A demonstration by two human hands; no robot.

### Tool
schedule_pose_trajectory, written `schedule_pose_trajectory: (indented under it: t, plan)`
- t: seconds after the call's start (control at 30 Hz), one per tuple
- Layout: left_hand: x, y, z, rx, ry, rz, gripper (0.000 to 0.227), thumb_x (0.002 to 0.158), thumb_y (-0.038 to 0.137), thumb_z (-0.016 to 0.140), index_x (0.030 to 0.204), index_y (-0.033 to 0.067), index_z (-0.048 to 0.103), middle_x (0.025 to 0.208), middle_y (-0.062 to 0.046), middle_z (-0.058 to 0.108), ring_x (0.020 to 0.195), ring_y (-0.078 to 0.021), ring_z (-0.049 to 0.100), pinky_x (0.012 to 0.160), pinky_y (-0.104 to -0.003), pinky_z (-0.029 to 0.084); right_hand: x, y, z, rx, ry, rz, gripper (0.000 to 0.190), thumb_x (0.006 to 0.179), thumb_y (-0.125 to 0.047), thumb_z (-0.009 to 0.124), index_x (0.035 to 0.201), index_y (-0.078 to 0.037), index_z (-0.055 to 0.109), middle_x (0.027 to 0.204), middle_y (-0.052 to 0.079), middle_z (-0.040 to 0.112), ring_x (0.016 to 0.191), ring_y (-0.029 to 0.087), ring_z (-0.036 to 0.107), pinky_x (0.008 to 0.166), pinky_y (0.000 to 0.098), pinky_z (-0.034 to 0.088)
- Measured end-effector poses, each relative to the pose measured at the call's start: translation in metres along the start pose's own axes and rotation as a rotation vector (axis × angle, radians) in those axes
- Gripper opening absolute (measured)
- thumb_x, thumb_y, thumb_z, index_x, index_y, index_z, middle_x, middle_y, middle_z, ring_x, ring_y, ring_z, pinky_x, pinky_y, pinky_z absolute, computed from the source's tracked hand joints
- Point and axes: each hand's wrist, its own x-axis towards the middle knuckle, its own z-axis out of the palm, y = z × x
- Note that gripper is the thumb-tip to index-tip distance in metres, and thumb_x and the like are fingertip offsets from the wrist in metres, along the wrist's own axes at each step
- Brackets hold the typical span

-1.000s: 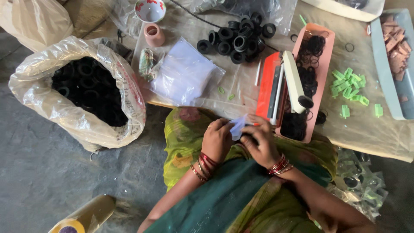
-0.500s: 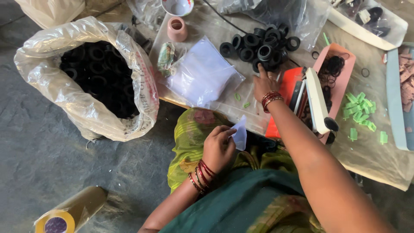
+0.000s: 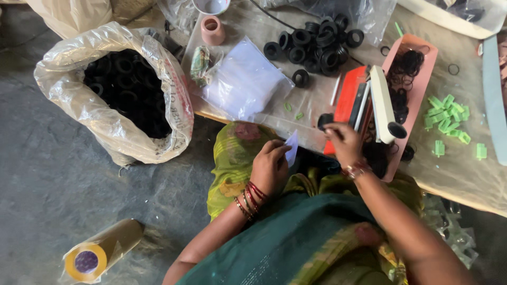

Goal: The person sits on the floor and packs black hair ties and green plastic clips into small clear plastic bags. She repeatedly picks up items from trays and a sack, places them into bags, and sets the filled bags aside.

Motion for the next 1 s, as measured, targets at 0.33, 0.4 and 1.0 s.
schedule_pose_trajectory:
  t: [0.33, 0.4, 1.0]
  plan:
    - [-0.001, 0.017, 0.044, 0.161, -0.175, 0.2, 0.033, 0.082, -0.003, 0.063, 0.115, -0.001, 0.067, 0.116, -0.017, 0.066, 0.102, -0.0377, 0.066, 0.092, -0.044, 0.054, -0.096, -0.109, -0.024, 0.863, -0.07, 0.061, 0.018, 0.099, 0.004, 0.064, 0.114, -0.005, 0.063, 0.106, 0.008, 0.072, 0.094, 0.019, 0.071, 0.086, 0.0334, 0.058]
    - [0.0, 0.018, 0.049, 0.136, -0.161, 0.188, 0.035, 0.081, -0.004, 0.061, 0.115, -0.0007, 0.068, 0.117, -0.016, 0.066, 0.104, -0.037, 0.066, 0.093, -0.043, 0.055, -0.101, -0.108, -0.02, 0.488, -0.045, 0.045, 0.019, 0.099, 0.003, 0.064, 0.117, -0.004, 0.064, 0.104, 0.007, 0.071, 0.094, 0.017, 0.071, 0.086, 0.0313, 0.058]
    - [-0.016, 0.027, 0.072, 0.323, -0.333, 0.365, 0.052, 0.087, 0.005, 0.06, 0.137, -0.0063, 0.058, 0.134, -0.018, 0.059, 0.121, -0.0323, 0.061, 0.099, -0.039, 0.052, -0.097, -0.074, -0.01, 0.716, 0.155, 0.19, 0.017, 0.093, 0.008, 0.064, 0.109, 0.001, 0.061, 0.099, 0.005, 0.07, 0.089, 0.011, 0.067, 0.081, 0.0254, 0.056]
